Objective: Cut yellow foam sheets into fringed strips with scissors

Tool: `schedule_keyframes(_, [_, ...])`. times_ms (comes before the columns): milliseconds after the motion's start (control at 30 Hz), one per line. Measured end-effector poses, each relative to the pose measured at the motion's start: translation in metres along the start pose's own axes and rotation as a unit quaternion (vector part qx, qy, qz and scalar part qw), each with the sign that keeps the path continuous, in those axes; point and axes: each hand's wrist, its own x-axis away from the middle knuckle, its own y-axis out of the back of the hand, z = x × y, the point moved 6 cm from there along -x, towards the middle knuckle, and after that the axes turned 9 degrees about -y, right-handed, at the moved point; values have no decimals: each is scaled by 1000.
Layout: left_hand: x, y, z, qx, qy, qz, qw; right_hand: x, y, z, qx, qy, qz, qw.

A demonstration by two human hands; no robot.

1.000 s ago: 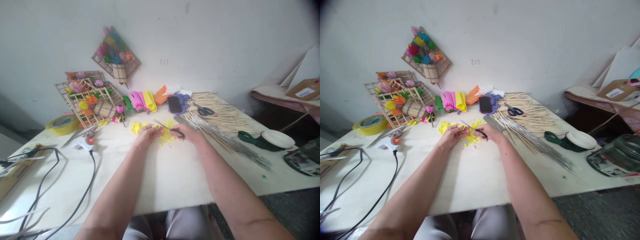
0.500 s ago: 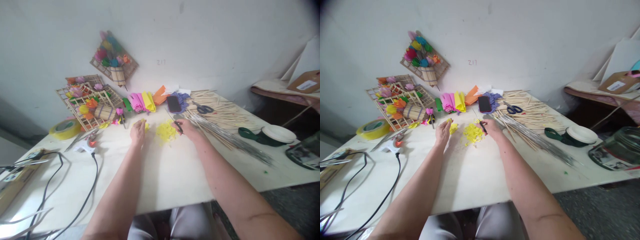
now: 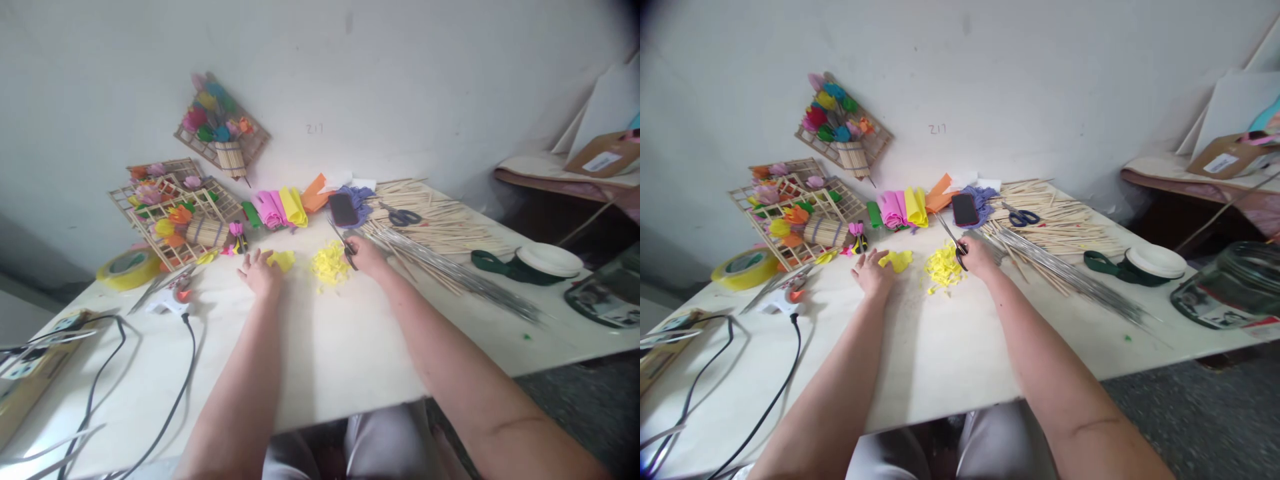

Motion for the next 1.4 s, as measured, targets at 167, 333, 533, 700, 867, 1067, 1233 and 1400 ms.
schedule_keyframes(167, [5, 10, -28, 9, -141, -83, 986, 6, 9, 10, 73, 4, -21, 997])
schedule_keyframes(333, [21, -16, -64, 101, -295, 38, 949, 3, 11, 3, 116, -25, -38, 992])
schedule_keyframes(533, [46, -35, -92, 120, -440, 143, 879, 2, 11, -2, 178, -66, -35, 981])
schedule_keyframes(700, [49, -42, -91, 112, -448, 170, 870, 1, 14, -5, 180, -100, -35, 978])
schedule_keyframes(867, [49, -43, -91, 107, -454, 176, 867, 3, 18, 0, 166, -103, -41, 980])
schedule_keyframes(1067, [52, -41, -95, 89, -466, 178, 862, 2, 16, 1, 170, -89, -29, 981])
schedule_keyframes(1233, [54, -40, -97, 79, -470, 187, 859, -2, 11, -9, 148, -103, -3, 984])
schedule_keyframes(1400, [54, -40, -97, 72, -469, 188, 860, -3, 7, -10, 131, -100, -10, 986])
